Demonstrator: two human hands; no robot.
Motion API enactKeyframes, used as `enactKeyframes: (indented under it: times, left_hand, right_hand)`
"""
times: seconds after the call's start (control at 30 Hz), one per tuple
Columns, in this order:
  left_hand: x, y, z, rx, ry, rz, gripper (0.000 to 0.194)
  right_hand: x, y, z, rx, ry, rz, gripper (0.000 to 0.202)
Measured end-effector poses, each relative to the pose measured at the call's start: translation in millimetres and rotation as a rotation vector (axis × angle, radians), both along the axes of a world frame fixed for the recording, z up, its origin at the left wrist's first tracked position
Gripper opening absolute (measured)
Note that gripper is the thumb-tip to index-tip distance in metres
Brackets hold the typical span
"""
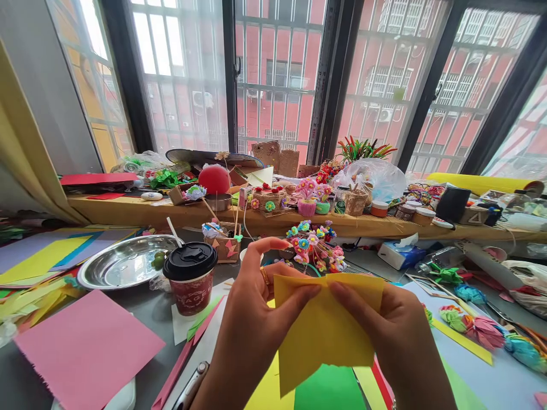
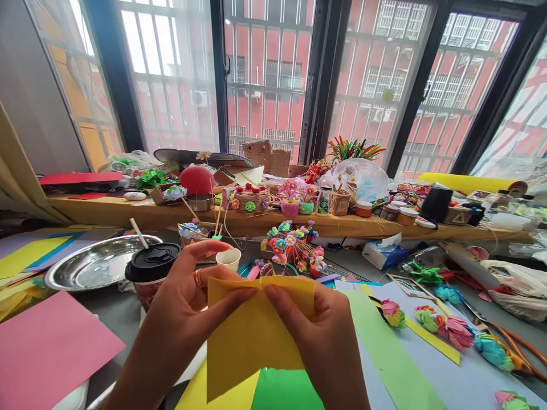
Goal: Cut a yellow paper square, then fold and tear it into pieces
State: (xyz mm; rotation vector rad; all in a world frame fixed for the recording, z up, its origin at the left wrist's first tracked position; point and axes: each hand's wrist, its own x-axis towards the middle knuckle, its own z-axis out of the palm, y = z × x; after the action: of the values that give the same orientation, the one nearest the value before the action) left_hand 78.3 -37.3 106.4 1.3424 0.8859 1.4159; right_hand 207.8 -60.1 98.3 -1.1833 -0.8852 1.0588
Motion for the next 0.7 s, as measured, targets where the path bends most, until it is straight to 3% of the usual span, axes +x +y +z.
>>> enactKeyframes:
  times: [0.2, 0.37, 0.5, 0.7]
  left_hand:
    - [0.5, -4.4, 4.8, -0.038, -0.088, -0.06, 0.036]
    - [0.7, -5.3, 3.5, -0.002, -0.031, 0.031, 0.037]
    - [1.1, -4.4, 3.7, 0.021, -0.014, 0.075, 0.043]
    - [3.5, -5.3, 7.3, -0.035, -0.106, 0.022, 0.058]
  right_hand:
    - [1.7, 1.9, -1.0, -0.035, 0.134, 0.123, 0.021]
    - [3.7, 7.8, -4.2, -0.022, 0.174, 0.16, 0.023]
    - [4.2, 7.6, -3.1, 0.02, 0.119, 0.157, 0.026]
    - [3.2, 1.1, 1.0, -0.008, 0.015, 0.064, 0.024]
